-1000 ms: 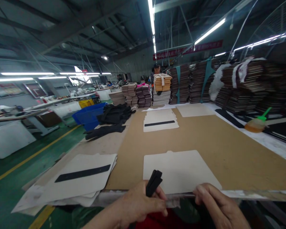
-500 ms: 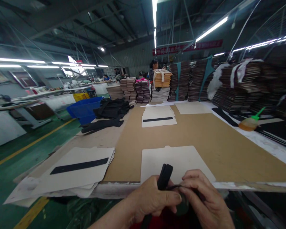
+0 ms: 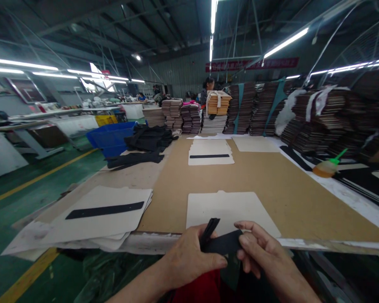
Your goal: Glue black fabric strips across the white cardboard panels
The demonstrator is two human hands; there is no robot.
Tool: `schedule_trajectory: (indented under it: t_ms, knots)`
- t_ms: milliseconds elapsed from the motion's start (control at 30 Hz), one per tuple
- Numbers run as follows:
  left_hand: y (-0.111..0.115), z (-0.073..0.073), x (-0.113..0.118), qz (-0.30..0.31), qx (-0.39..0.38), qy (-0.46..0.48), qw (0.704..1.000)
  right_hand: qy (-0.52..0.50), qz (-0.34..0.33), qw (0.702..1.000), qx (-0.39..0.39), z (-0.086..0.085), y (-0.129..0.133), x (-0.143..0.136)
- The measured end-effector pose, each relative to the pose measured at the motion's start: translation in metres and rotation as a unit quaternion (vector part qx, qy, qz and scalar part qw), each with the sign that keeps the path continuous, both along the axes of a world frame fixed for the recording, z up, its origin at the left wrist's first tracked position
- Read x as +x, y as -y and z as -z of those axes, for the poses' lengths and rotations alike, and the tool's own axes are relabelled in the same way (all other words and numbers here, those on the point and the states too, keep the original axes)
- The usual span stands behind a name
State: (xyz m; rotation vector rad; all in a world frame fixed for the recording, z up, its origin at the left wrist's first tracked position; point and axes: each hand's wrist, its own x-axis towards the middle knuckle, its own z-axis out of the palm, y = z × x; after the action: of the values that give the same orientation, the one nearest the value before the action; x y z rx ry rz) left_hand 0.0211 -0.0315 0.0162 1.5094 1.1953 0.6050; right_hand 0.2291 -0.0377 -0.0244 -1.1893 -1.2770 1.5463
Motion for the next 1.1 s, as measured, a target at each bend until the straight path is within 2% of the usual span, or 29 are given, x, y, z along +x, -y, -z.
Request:
schedule_trajectory:
  t_ms: [133,233,333,433,600,767,1000,1100]
  knots:
    - [0.000,-0.001,0.004,0.034,-0.060,-0.008,0.998,0.065,-0.076,0.995,-0.015,0.009,-0.007,0.014]
    - [-0.001,-0.003,-0.005,0.069,-0.131,-0.023,0.989,0.110,-0.064,0.992,0.001,0.019,-0.012,0.046]
    - [-0.003,-0.003,-0.024,0.033,-0.156,-0.109,0.981,0.148,-0.014,0.989,0.006,0.024,-0.019,0.080]
    - [-0.009,-0.001,-0.041,-0.028,-0.136,-0.169,0.976,0.177,0.015,0.984,-0.009,0.021,-0.029,0.100]
    - [-0.036,0.000,-0.047,-0.008,-0.097,-0.169,0.981,0.190,0.042,0.981,0.010,0.016,-0.056,0.096]
    - [-0.062,0.005,-0.044,-0.078,-0.074,-0.197,0.974,0.197,0.093,0.975,0.041,0.026,-0.087,0.093]
    - [-0.080,0.027,-0.040,-0.163,-0.103,-0.128,0.973,0.230,0.117,0.965,0.053,0.042,-0.107,0.097]
    - [-0.085,0.032,-0.041,-0.156,-0.092,-0.142,0.973,0.255,0.122,0.957,0.057,0.042,-0.110,0.096]
